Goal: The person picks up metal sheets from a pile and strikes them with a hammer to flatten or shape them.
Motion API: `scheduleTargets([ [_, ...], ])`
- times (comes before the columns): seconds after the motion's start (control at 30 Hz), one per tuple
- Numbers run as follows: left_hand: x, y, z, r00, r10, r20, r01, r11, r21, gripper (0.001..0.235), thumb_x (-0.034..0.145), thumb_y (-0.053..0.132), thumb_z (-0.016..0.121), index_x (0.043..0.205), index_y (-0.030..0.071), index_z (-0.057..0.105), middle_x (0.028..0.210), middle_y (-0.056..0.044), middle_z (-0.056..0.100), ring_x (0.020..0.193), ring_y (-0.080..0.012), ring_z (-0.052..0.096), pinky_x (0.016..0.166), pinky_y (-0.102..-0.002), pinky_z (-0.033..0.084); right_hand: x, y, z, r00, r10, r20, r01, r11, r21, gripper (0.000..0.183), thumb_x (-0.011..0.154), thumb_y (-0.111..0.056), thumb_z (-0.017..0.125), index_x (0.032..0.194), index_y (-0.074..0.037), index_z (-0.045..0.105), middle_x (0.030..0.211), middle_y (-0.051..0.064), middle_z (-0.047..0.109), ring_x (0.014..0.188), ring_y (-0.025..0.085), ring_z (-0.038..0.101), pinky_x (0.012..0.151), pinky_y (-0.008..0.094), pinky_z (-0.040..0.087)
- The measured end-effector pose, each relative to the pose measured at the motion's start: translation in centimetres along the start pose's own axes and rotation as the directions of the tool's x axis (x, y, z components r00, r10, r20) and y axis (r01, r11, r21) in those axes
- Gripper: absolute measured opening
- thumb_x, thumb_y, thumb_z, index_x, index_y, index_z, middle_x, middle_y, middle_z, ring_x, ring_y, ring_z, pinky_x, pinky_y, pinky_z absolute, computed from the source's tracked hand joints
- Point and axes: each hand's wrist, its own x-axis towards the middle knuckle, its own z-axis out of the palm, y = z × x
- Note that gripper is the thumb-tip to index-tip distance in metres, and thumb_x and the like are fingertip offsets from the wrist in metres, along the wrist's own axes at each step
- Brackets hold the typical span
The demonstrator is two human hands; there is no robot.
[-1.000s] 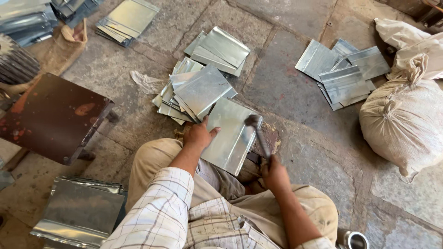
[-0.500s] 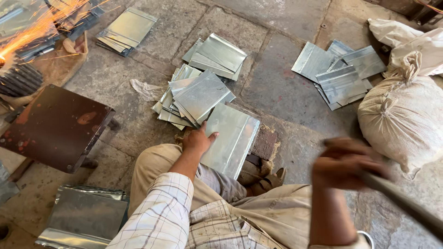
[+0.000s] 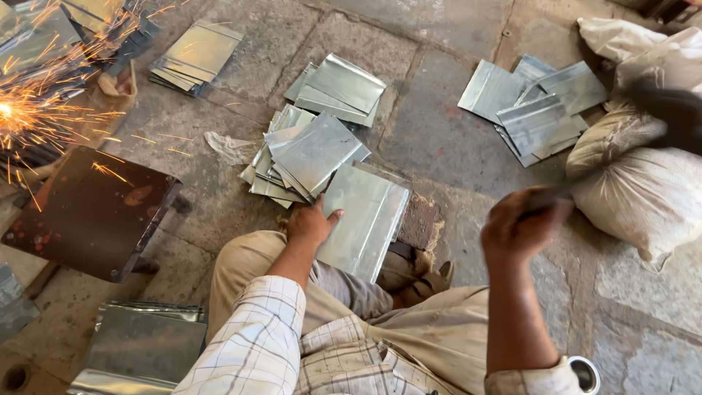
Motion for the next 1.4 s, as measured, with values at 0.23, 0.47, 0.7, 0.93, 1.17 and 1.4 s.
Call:
scheduleTargets([
  [0.23, -0.2, 0.4, -0.7, 1.0, 0.02, -0.008, -0.02, 1.0, -0.004, 0.088, 0.088, 0.078, 0.053, 0.158, 0.027, 0.04, 0.127, -0.022, 0.068, 0.121, -0.0405, 0.063, 0.1, -0.051, 0.05, -7.5, 4.2, 2.9, 0.981, 0.11, 0.16, -0.093, 0.99, -0.11, 0.024, 0.101, -0.017, 0.057, 0.121, -0.006, 0.049, 0.084, 0.017, 0.061, 0.071, 0.028, 0.058, 0.064, 0.044, 0.05],
  [0.47, 0.3, 0.1, -0.5, 0.999, 0.021, -0.035, -0.022, 0.999, -0.031, 0.086, 0.086, 0.078, 0.054, 0.156, 0.029, 0.043, 0.129, -0.021, 0.066, 0.123, -0.0408, 0.061, 0.101, -0.052, 0.049, -11.5, 2.7, 3.2, 0.627, 0.541, 0.56, -0.349, 0.838, -0.419, 0.031, 0.093, -0.016, 0.062, 0.123, -0.005, 0.063, 0.076, 0.02, 0.067, 0.065, 0.033, 0.065, 0.06, 0.051, 0.053],
  [0.7, 0.3, 0.0, 0.3, 1.0, -0.003, -0.012, 0.003, 1.0, -0.002, 0.088, 0.087, 0.079, 0.053, 0.158, 0.029, 0.042, 0.131, -0.021, 0.066, 0.125, -0.0398, 0.06, 0.102, -0.049, 0.05, 1.7, -6.2, 0.3, 0.951, 0.126, 0.282, -0.251, 0.848, 0.467, 0.022, 0.113, -0.025, 0.058, 0.119, -0.006, 0.048, 0.082, 0.002, 0.06, 0.056, 0.01, 0.055, 0.048, 0.027, 0.049],
  [0.93, 0.5, 0.4, -0.8, 1.0, 0.0, -0.009, 0.0, 1.0, -0.008, 0.088, 0.086, 0.079, 0.053, 0.158, 0.031, 0.039, 0.132, -0.022, 0.063, 0.124, -0.0404, 0.06, 0.101, -0.051, 0.05, -1.5, 0.9, 4.7, 1.0, -0.001, -0.031, 0.012, 0.937, 0.348, 0.035, 0.108, -0.031, 0.056, 0.129, -0.004, 0.058, 0.083, 0.008, 0.066, 0.066, 0.013, 0.058, 0.054, 0.03, 0.048],
  [1.17, 0.5, 0.3, -0.6, 1.0, 0.026, -0.017, -0.025, 1.0, 0.015, 0.084, 0.09, 0.078, 0.05, 0.158, 0.03, 0.039, 0.13, -0.022, 0.065, 0.122, -0.041, 0.061, 0.1, -0.053, 0.049, -9.2, 4.4, 7.2, 0.591, 0.642, 0.489, -0.429, 0.763, -0.483, 0.026, 0.102, -0.029, 0.06, 0.12, -0.012, 0.066, 0.078, 0.009, 0.072, 0.059, 0.015, 0.061, 0.05, 0.033, 0.05],
  [1.4, 0.1, 0.6, -0.9, 0.999, 0.033, 0.0, -0.033, 0.999, -0.006, 0.086, 0.09, 0.078, 0.05, 0.16, 0.03, 0.036, 0.129, -0.021, 0.067, 0.122, -0.0402, 0.063, 0.103, -0.052, 0.048, 7.0, -0.8, 2.8, 0.964, 0.185, 0.191, -0.255, 0.848, 0.465, 0.022, 0.119, -0.018, 0.054, 0.102, -0.005, 0.062, 0.086, 0.006, 0.061, 0.065, 0.011, 0.055, 0.05, 0.03, 0.048],
])
